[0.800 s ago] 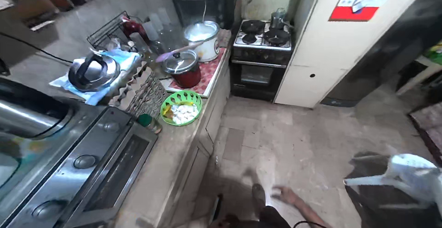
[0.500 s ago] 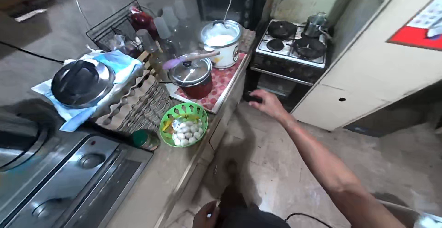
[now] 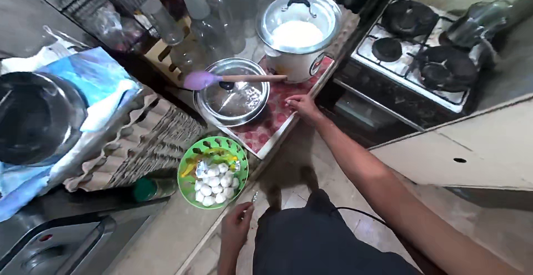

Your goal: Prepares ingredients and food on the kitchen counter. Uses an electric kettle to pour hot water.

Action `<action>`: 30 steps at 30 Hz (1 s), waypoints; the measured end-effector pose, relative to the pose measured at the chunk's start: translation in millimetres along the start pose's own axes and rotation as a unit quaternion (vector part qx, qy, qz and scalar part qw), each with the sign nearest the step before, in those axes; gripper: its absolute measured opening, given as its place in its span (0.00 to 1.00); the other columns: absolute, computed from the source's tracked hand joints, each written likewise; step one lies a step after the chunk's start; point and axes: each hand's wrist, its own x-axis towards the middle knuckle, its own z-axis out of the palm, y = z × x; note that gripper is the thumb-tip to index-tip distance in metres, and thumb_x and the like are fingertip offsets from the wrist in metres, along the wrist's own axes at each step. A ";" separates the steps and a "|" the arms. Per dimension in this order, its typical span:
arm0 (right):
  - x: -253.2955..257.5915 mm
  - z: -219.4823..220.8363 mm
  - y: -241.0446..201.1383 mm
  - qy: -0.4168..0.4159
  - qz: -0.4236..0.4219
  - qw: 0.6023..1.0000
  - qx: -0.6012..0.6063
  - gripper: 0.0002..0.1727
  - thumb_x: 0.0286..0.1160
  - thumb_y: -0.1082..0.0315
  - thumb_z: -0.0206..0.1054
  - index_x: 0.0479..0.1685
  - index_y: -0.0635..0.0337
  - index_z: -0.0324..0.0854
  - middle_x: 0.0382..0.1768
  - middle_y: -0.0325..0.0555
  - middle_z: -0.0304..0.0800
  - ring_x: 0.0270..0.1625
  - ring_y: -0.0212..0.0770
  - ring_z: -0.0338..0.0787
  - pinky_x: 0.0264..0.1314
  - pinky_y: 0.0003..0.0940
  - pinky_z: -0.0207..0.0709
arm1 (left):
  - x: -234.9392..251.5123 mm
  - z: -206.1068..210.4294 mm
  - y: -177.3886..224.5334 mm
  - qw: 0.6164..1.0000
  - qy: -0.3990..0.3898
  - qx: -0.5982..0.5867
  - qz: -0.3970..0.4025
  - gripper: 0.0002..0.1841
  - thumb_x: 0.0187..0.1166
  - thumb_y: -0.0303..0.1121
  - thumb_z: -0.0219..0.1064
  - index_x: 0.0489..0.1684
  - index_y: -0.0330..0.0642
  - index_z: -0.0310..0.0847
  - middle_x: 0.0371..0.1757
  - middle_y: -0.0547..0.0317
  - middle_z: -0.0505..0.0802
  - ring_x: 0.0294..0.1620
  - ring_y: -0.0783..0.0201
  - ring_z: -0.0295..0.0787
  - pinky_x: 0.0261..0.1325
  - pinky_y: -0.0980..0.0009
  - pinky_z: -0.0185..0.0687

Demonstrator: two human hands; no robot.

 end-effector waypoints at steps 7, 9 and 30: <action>76.3 17.9 11.3 -0.110 0.138 0.968 0.176 0.18 0.90 0.59 0.57 0.71 0.54 0.80 0.40 0.41 0.85 0.28 0.31 0.77 0.28 0.28 0.72 | 9.5 55.0 82.6 0.978 0.151 -0.047 -0.134 0.11 0.82 0.30 0.66 0.53 0.33 0.90 0.40 0.57 0.96 0.30 0.74 0.90 0.36 0.75 0.89; 87.5 26.3 14.5 -0.140 0.141 0.957 0.211 0.17 0.91 0.61 0.56 0.70 0.53 0.81 0.39 0.40 0.85 0.27 0.31 0.76 0.28 0.28 0.71 | 8.8 71.4 100.1 0.971 0.177 -0.052 -0.155 0.10 0.81 0.28 0.67 0.51 0.31 0.90 0.39 0.57 0.96 0.30 0.75 0.91 0.36 0.76 0.90; 72.5 -27.7 -80.7 -0.230 0.066 0.969 -0.057 0.24 0.95 0.48 0.47 0.71 0.50 0.80 0.56 0.48 0.89 0.50 0.46 0.89 0.57 0.48 0.82 | 88.2 90.8 166.6 0.961 0.193 0.071 -0.187 0.14 0.84 0.39 0.66 0.54 0.40 0.91 0.42 0.58 0.97 0.32 0.70 0.91 0.39 0.69 0.91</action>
